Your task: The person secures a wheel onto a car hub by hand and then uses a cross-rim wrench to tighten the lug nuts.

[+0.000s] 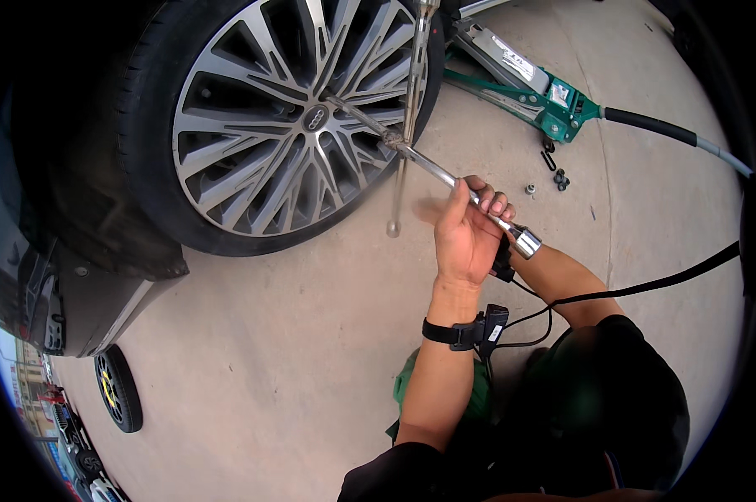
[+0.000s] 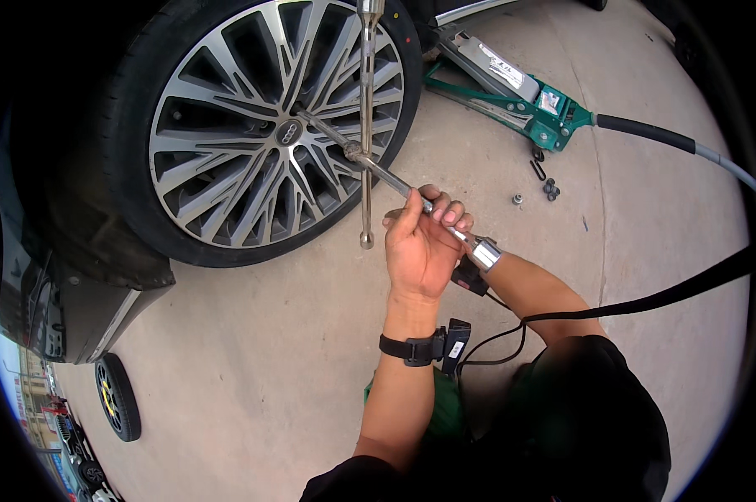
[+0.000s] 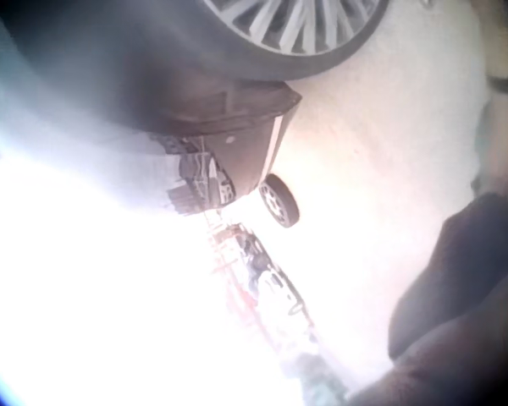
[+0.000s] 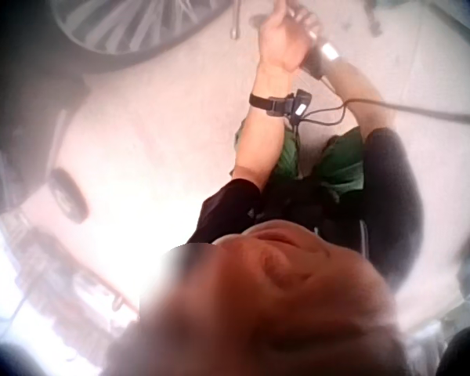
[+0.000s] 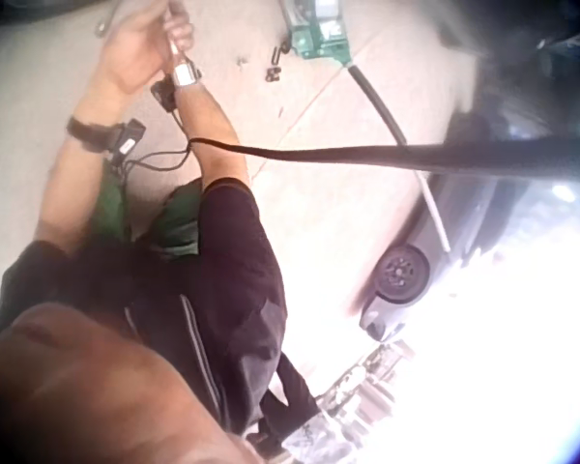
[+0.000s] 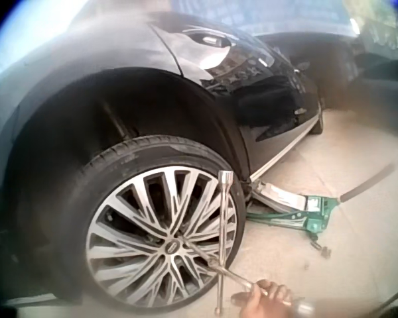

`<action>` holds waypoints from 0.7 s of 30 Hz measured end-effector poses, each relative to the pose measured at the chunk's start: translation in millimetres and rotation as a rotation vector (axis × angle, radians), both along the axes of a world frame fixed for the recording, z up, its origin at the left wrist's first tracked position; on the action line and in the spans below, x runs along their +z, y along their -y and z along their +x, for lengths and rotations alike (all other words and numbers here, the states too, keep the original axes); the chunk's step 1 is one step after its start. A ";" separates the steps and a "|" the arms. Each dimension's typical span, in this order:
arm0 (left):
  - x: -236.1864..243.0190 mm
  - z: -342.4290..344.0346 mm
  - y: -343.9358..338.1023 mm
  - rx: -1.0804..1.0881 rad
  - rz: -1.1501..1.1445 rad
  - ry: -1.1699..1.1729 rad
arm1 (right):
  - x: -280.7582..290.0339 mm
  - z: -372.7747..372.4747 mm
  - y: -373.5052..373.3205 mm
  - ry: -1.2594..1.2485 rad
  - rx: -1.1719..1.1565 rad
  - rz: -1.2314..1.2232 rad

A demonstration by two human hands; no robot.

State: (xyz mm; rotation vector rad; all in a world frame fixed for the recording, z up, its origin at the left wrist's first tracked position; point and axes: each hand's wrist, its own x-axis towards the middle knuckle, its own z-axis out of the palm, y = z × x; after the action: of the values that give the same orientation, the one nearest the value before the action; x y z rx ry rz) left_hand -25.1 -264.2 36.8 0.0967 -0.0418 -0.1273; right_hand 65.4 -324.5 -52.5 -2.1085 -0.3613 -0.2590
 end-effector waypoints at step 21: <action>-13.8 -4.5 -10.0 0.063 0.089 -0.016 | -14.1 34.5 -31.1 -0.893 0.446 0.793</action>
State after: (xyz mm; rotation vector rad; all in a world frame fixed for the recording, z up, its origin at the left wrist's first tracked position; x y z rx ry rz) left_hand -29.7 -254.1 23.0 0.1860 -0.0170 -0.0668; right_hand 99.8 -293.5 -66.7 -1.1453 -0.1323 0.6869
